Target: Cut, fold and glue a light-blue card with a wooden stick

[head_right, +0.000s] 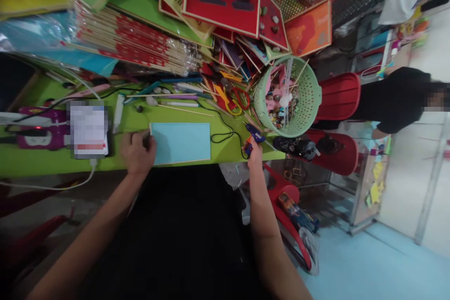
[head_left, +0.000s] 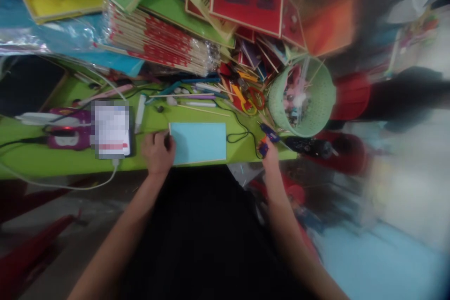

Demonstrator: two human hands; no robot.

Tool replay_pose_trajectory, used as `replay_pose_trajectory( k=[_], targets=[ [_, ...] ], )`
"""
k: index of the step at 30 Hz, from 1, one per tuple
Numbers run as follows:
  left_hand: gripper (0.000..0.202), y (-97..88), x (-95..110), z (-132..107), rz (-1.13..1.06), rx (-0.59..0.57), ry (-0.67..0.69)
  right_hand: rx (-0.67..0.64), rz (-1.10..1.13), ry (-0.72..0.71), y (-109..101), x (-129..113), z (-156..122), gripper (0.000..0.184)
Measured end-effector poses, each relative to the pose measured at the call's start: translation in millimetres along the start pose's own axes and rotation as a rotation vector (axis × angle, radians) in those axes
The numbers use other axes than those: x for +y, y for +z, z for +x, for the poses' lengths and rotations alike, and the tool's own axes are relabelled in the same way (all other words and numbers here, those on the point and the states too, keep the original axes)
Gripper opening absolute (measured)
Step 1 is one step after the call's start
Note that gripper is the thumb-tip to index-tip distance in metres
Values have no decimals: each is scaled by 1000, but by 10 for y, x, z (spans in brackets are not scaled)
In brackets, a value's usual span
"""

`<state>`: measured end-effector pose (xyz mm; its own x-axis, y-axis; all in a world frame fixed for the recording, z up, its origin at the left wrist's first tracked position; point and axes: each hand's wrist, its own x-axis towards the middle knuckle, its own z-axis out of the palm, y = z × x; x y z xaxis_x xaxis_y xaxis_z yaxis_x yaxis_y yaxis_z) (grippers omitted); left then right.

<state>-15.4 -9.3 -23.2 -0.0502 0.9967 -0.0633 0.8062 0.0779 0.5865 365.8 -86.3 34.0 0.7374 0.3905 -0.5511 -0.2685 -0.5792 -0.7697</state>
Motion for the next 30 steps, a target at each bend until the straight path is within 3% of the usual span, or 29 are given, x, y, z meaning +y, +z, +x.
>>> replay_pose_trajectory(
  k=[3,7,9,11,16,20,24,30],
  targets=[
    [30,12,-1,-1,52,23,32,33,-318,-132,-126,-51,28,48],
    [33,9,7,-2,76,20,62,85,-934,-282,-332,-270,-27,43],
    [32,5,14,-1,61,16,67,129,-1060,-406,-300,-419,-87,39],
    [31,8,17,-2,43,17,69,78,-1067,-576,-105,-555,-162,34],
    [28,32,22,-13,37,48,84,-405,-1027,-923,904,-703,-374,24],
    [28,26,46,-19,21,48,91,-515,-1207,-1061,1601,-685,-481,25],
    [30,16,64,-20,34,44,103,-469,-1444,-1159,1873,-678,-509,21],
    [31,15,72,-23,28,30,92,-485,-1575,-1257,1955,-685,-433,24]
  ],
)
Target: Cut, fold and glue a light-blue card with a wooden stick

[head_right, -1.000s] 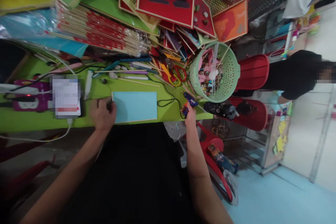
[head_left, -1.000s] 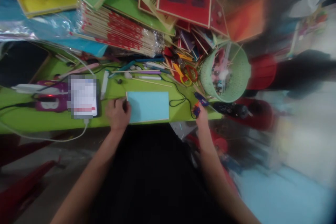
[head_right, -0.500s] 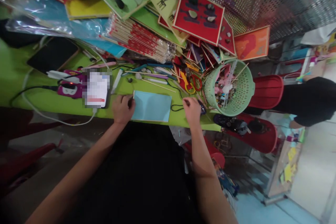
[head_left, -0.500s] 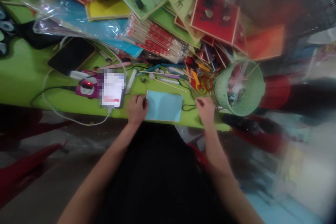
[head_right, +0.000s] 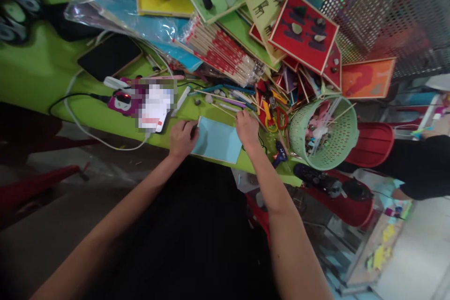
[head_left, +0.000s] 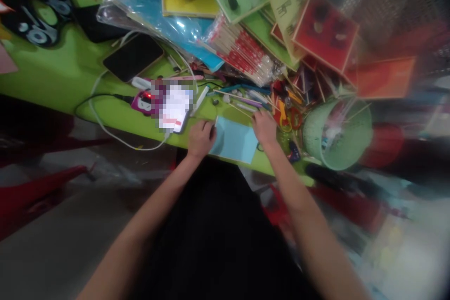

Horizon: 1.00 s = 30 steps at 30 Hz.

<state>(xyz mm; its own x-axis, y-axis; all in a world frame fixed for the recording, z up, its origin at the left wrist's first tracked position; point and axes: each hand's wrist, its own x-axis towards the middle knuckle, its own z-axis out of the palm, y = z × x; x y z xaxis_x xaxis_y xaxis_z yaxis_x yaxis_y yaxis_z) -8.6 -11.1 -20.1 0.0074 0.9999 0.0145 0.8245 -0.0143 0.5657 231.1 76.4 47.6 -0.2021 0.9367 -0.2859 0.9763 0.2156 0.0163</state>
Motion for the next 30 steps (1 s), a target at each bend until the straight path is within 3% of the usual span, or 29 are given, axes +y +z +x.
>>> replay_pose_trajectory(
  k=[7,15,30],
  targets=[
    [30,-30,28,7,-62,-33,-19,-19,-25,-65,-10,53,-6,28],
    [27,-43,38,7,-67,-36,-22,-110,-47,-159,-158,-134,-206,35],
    [29,-56,49,11,-16,-23,8,-178,-135,-160,-136,-184,-256,34]
  ],
)
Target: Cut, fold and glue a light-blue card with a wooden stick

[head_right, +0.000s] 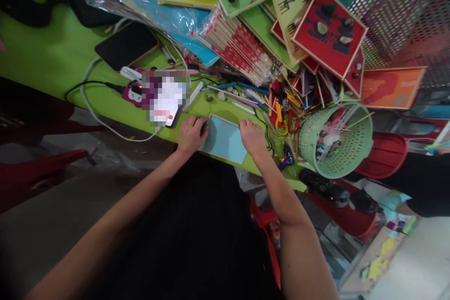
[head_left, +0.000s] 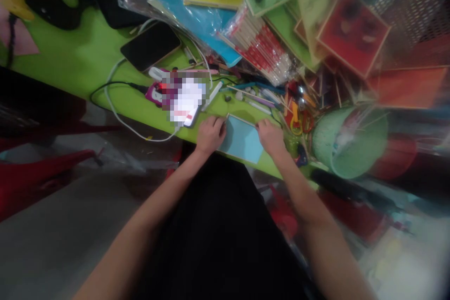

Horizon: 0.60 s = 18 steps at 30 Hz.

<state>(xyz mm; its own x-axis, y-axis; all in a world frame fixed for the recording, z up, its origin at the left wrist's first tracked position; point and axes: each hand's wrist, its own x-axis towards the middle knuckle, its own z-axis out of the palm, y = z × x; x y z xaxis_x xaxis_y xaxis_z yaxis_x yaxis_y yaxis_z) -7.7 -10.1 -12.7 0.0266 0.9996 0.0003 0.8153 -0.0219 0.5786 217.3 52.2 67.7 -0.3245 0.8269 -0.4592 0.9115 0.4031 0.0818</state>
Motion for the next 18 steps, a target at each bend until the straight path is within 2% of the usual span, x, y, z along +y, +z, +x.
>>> replay_pose_trajectory(
  k=[11,18],
  targets=[
    [35,7,-21,-14,-28,-2,4,2,-8,-23,49,-2,38,31],
    [46,-36,-22,16,-62,-97,14,2,8,-9,43,-18,37,31]
  ],
)
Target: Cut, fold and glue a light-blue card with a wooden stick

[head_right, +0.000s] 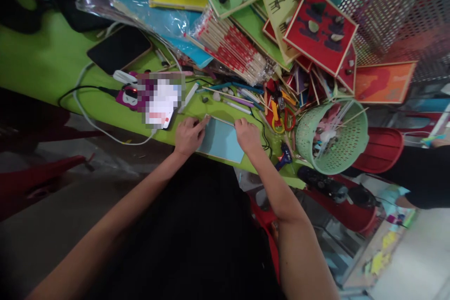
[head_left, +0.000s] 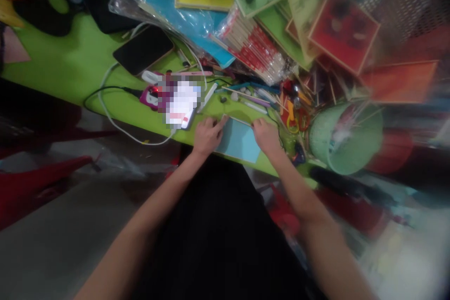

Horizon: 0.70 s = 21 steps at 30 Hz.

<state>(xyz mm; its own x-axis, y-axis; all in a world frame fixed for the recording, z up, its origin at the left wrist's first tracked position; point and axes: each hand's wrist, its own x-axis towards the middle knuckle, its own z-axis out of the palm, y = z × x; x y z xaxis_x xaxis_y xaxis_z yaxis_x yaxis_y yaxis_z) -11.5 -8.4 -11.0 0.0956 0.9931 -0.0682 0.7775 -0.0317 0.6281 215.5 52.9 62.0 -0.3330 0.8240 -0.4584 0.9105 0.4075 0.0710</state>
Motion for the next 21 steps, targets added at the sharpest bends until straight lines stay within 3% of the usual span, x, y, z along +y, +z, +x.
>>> replay_pose_trajectory(
  k=[9,13,21],
  targets=[
    [49,15,-11,1,-4,-9,-9,29,39,23,-3,-28,0,33],
    [51,25,-19,-1,32,-4,-5,103,110,74,23,61,-65,32],
    [51,34,-38,-2,83,30,16,402,405,371,223,373,-670,36]
  ],
)
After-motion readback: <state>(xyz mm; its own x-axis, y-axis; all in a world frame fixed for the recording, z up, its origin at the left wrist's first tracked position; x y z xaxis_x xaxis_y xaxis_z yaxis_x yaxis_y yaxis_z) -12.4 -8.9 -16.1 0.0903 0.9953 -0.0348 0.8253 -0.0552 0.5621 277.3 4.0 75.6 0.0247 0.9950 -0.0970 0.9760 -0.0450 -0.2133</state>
